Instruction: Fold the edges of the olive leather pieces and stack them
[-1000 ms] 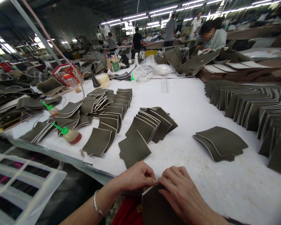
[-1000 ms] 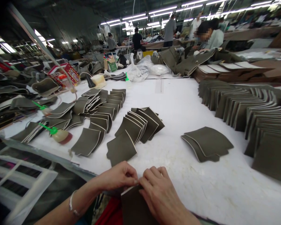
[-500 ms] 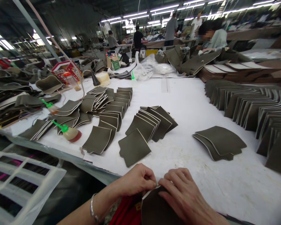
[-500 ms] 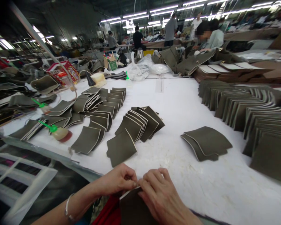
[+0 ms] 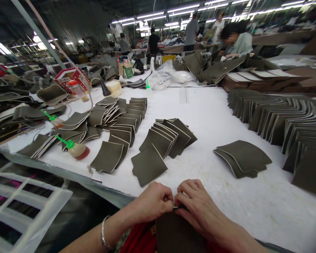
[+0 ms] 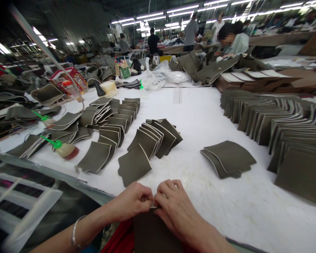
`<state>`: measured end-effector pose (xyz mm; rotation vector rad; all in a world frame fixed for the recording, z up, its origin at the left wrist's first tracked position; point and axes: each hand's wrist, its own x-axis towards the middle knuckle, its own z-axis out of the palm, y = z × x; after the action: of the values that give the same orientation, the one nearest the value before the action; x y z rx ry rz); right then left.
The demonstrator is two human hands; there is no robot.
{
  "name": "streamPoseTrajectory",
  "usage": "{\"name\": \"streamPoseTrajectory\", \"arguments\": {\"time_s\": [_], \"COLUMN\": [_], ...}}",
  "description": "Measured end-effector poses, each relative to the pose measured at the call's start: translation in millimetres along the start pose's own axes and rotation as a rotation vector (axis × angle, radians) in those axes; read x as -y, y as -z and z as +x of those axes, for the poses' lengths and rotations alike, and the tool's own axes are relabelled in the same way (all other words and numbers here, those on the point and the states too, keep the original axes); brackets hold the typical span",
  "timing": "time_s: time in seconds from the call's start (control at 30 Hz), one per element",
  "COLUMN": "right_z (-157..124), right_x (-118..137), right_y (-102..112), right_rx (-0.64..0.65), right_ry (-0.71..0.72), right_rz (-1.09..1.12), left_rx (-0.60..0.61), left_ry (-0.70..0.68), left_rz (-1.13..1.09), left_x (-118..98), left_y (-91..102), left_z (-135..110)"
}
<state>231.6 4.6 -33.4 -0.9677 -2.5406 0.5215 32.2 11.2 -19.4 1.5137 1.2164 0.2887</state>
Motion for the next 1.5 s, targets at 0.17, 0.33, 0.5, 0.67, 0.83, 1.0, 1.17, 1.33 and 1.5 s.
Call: {"name": "streamPoseTrajectory", "arguments": {"time_s": [0.17,0.33,0.5,0.67,0.83,1.0,1.17,1.33,1.5], "right_z": [6,4,17,3,-24,-26,-25,-26,-26], "right_x": [7,34,53,42,33,30,27,30,33], "right_y": [-1,22,77,39,1,-1,-9,-7,-7], "right_rx": [0.051,0.041,0.044,-0.165,0.004,0.069,0.065,0.09,0.133], "right_ry": [0.013,0.096,0.106,0.127,-0.119,-0.187,-0.177,-0.165,-0.151], "right_rz": [-0.018,-0.057,0.055,0.25,0.316,0.355,0.3,0.202,0.12], "left_rx": [-0.057,-0.129,0.049,0.271,0.266,0.151,0.066,0.067,0.084], "left_ry": [-0.007,0.017,-0.021,-0.092,-0.032,-0.077,-0.113,-0.138,-0.168], "left_rz": [0.183,0.268,0.134,-0.041,-0.266,-0.017,0.101,0.115,0.149], "left_x": [-5,-12,-32,-18,11,5,5,7,6], "left_y": [3.2,22.9,42.9,27.0,11.5,15.0,8.1,3.8,2.8], "left_z": [3,9,9,3,-17,-39,-42,-39,-38]}}
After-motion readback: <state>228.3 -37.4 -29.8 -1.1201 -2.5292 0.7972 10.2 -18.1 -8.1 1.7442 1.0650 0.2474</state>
